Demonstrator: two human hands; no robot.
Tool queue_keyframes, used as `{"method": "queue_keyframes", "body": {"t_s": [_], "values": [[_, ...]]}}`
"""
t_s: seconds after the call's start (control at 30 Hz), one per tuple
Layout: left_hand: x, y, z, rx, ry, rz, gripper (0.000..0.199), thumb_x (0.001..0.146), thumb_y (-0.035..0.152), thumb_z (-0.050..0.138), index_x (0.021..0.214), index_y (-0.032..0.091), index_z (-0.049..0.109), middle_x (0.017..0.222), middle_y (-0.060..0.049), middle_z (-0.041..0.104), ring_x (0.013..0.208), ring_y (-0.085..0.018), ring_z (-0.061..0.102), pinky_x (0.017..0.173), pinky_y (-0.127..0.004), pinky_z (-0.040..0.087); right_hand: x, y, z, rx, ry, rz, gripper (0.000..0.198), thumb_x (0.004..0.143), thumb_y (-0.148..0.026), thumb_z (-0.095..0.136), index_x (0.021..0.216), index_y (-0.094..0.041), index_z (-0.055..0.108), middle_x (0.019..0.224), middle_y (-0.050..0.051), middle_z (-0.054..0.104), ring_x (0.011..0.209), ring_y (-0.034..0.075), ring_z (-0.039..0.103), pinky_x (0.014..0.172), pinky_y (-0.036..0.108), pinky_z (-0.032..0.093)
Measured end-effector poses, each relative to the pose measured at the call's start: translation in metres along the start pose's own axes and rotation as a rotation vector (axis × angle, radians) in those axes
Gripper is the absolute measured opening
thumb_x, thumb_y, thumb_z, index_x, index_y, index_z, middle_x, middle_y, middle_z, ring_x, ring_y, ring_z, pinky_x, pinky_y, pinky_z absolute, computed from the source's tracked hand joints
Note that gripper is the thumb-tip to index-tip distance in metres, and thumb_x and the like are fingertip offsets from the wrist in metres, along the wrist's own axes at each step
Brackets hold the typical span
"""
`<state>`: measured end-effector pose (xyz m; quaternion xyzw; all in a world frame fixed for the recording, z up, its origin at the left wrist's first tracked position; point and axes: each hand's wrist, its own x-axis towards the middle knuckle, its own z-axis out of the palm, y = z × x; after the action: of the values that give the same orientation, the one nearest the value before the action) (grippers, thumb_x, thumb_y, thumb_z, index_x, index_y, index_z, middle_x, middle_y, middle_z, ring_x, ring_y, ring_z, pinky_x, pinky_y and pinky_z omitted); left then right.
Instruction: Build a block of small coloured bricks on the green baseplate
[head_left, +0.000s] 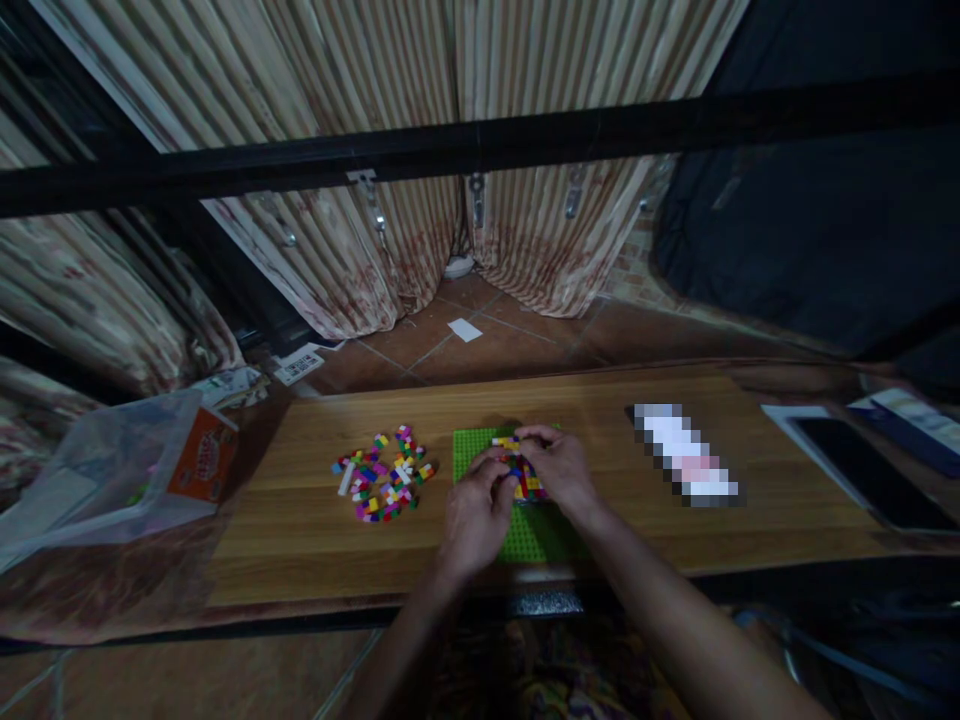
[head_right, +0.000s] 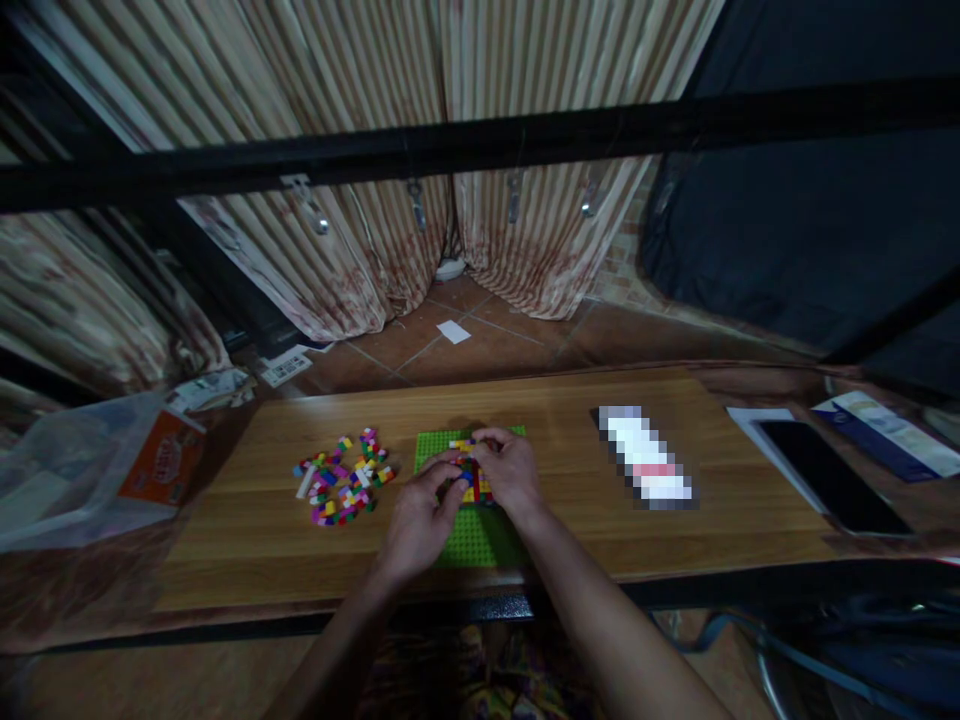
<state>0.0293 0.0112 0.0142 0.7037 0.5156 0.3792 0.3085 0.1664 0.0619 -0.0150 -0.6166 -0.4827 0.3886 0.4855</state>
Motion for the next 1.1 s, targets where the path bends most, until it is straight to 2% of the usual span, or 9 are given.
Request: {"method": "queue_keyframes", "body": {"t_s": [0.13, 0.27, 0.37, 0.47, 0.63, 0.8, 1.1], "values": [[-0.002, -0.003, -0.003, -0.05, 0.093, -0.058, 0.016, 0.085, 0.023, 0.05, 0.093, 0.022, 0.064, 0.103, -0.004, 0.068, 0.094, -0.016, 0.063, 0.084, -0.028, 0.049, -0.002, -0.003, -0.003, 0.015, -0.006, -0.015, 0.024, 0.066, -0.03, 0.057, 0.08, -0.018, 0.072, 0.07, 0.001, 0.069, 0.059, 0.014, 0.059, 0.057, 0.026, 0.046], [-0.004, -0.01, -0.009, 0.001, 0.148, -0.154, 0.021, 0.085, 0.027, 0.051, 0.098, 0.02, 0.066, 0.089, -0.004, 0.071, 0.075, -0.015, 0.066, 0.069, -0.026, 0.051, -0.007, -0.002, -0.01, 0.045, 0.007, -0.033, 0.03, 0.068, -0.036, 0.06, 0.09, -0.019, 0.071, 0.082, 0.004, 0.071, 0.068, 0.017, 0.063, 0.062, 0.028, 0.049], [-0.002, -0.012, -0.014, 0.117, 0.17, -0.142, 0.023, 0.085, 0.025, 0.051, 0.101, 0.019, 0.067, 0.093, -0.006, 0.072, 0.079, -0.017, 0.066, 0.073, -0.028, 0.05, -0.013, 0.004, -0.016, 0.067, 0.062, -0.041, 0.036, 0.071, -0.041, 0.059, 0.096, -0.017, 0.069, 0.092, 0.007, 0.071, 0.076, 0.02, 0.064, 0.067, 0.031, 0.05], [0.004, -0.01, -0.018, 0.246, 0.136, -0.14, 0.023, 0.085, 0.024, 0.051, 0.1, 0.019, 0.068, 0.093, -0.007, 0.072, 0.082, -0.018, 0.066, 0.077, -0.029, 0.048, -0.019, 0.01, -0.023, 0.096, 0.096, -0.056, 0.035, 0.073, -0.042, 0.059, 0.095, -0.017, 0.069, 0.092, 0.008, 0.071, 0.075, 0.02, 0.064, 0.068, 0.033, 0.051], [0.013, -0.003, -0.021, 0.345, 0.06, -0.197, 0.019, 0.084, 0.027, 0.052, 0.086, 0.021, 0.069, 0.083, -0.005, 0.073, 0.075, -0.017, 0.065, 0.068, -0.026, 0.044, -0.03, 0.011, -0.035, 0.098, 0.11, -0.077, 0.03, 0.074, -0.04, 0.06, 0.092, -0.018, 0.069, 0.092, 0.008, 0.071, 0.083, 0.022, 0.065, 0.076, 0.037, 0.051], [0.017, 0.002, -0.013, 0.389, 0.079, -0.267, 0.021, 0.083, 0.032, 0.053, 0.074, 0.021, 0.069, 0.073, -0.003, 0.071, 0.064, -0.016, 0.063, 0.058, -0.024, 0.039, -0.033, 0.005, -0.038, 0.078, 0.119, -0.081, 0.028, 0.075, -0.039, 0.06, 0.091, -0.019, 0.07, 0.091, 0.008, 0.071, 0.082, 0.022, 0.065, 0.076, 0.036, 0.051], [0.026, 0.013, 0.0, 0.454, 0.114, -0.297, 0.019, 0.08, 0.035, 0.055, 0.074, 0.023, 0.068, 0.075, -0.005, 0.072, 0.073, -0.02, 0.065, 0.061, -0.026, 0.04, -0.026, 0.005, -0.036, 0.079, 0.063, -0.085, 0.028, 0.075, -0.039, 0.06, 0.091, -0.019, 0.071, 0.088, 0.006, 0.072, 0.079, 0.021, 0.065, 0.073, 0.034, 0.05]]}}
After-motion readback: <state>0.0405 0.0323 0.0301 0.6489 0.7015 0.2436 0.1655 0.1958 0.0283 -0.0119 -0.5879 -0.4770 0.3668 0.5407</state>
